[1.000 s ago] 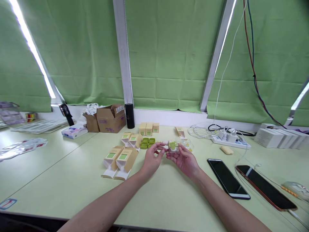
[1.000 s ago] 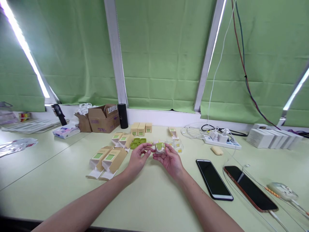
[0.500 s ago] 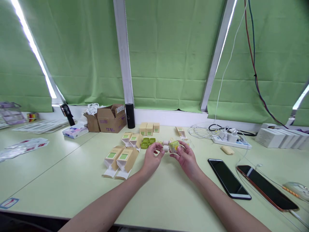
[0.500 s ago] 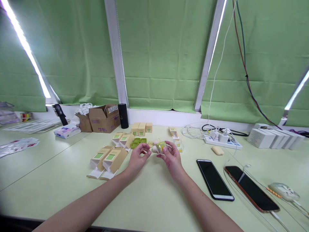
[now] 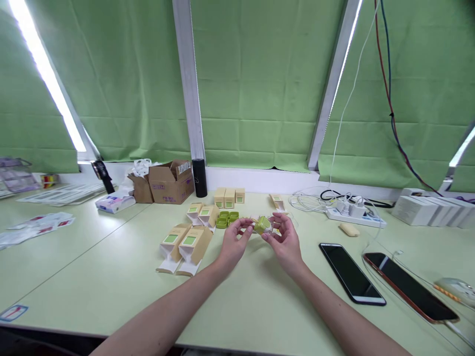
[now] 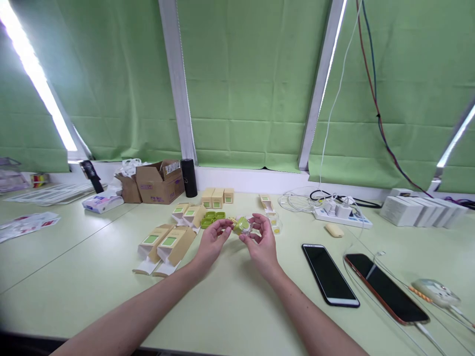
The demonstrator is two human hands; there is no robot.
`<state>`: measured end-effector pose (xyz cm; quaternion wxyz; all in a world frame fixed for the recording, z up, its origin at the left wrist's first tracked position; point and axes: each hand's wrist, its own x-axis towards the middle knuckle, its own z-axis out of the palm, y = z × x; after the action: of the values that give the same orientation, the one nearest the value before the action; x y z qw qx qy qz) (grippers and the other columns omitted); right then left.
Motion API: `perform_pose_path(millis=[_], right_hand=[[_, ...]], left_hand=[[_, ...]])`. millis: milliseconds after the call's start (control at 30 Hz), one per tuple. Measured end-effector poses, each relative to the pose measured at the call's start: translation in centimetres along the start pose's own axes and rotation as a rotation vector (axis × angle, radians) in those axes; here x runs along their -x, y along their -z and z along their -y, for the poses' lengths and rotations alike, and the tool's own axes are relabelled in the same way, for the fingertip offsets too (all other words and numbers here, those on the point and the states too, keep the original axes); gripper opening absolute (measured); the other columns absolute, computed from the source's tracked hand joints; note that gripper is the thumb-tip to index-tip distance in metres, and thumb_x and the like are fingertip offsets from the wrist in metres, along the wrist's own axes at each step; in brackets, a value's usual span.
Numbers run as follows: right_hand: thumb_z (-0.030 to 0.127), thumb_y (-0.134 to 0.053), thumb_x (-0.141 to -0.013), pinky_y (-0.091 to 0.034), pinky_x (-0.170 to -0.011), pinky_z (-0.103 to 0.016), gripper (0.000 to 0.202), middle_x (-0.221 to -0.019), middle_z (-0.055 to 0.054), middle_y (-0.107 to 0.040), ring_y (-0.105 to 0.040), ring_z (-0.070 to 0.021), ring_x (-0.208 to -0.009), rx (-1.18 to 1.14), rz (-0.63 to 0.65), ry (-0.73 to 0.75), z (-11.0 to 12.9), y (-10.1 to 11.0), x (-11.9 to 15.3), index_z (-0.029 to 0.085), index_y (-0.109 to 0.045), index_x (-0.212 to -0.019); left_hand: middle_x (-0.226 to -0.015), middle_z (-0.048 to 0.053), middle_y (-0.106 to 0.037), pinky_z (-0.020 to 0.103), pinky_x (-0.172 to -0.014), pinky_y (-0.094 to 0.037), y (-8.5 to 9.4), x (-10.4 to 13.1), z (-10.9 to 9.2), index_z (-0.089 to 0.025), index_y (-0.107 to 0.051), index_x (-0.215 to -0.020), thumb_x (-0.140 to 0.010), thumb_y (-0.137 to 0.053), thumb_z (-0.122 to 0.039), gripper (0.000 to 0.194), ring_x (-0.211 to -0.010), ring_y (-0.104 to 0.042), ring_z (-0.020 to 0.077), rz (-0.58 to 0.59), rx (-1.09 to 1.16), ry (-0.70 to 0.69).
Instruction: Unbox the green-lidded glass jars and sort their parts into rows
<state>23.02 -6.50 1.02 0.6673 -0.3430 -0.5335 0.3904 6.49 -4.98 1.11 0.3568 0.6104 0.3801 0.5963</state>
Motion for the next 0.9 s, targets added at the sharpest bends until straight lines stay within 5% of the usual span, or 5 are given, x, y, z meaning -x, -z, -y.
perform_pose_path(millis=[433,700,900], right_hand=[[0.020,-0.079,-0.076,-0.057,-0.094,-0.041,0.061,-0.131,-0.007,-0.061,-0.055,-0.0271,-0.128,0.059,0.109,0.041,-0.6,0.1,0.4,0.033,-0.054,-0.130],[0.020,-0.073,-0.081,-0.057,-0.087,-0.035,0.059,-0.137,-0.006,-0.056,-0.057,-0.0251,-0.126,0.050,0.198,0.004,-1.0,0.3,0.4,0.035,-0.050,-0.132],[0.018,-0.069,-0.082,-0.057,-0.085,-0.034,0.058,-0.141,-0.007,-0.051,-0.061,-0.0238,-0.120,0.057,0.287,-0.020,-1.0,0.2,0.8,0.034,-0.049,-0.133]], left_hand=[[-0.103,0.009,-0.074,0.037,-0.090,-0.053,0.2,-0.1,0.2,-0.019,-0.071,-0.098,-0.086,-0.072,-0.028,0.015,-0.101,-0.069,0.0231,-0.020,-0.019,-0.021],[-0.107,0.007,-0.075,0.043,-0.100,-0.048,0.3,0.3,-0.5,-0.023,-0.069,-0.086,-0.086,-0.070,-0.021,0.002,-0.114,-0.061,0.0254,-0.056,-0.147,-0.165],[-0.105,0.007,-0.074,0.038,-0.089,-0.051,0.1,0.7,-0.9,-0.023,-0.068,-0.082,-0.087,-0.070,-0.021,0.005,-0.108,-0.064,0.0244,-0.053,-0.199,-0.176]])
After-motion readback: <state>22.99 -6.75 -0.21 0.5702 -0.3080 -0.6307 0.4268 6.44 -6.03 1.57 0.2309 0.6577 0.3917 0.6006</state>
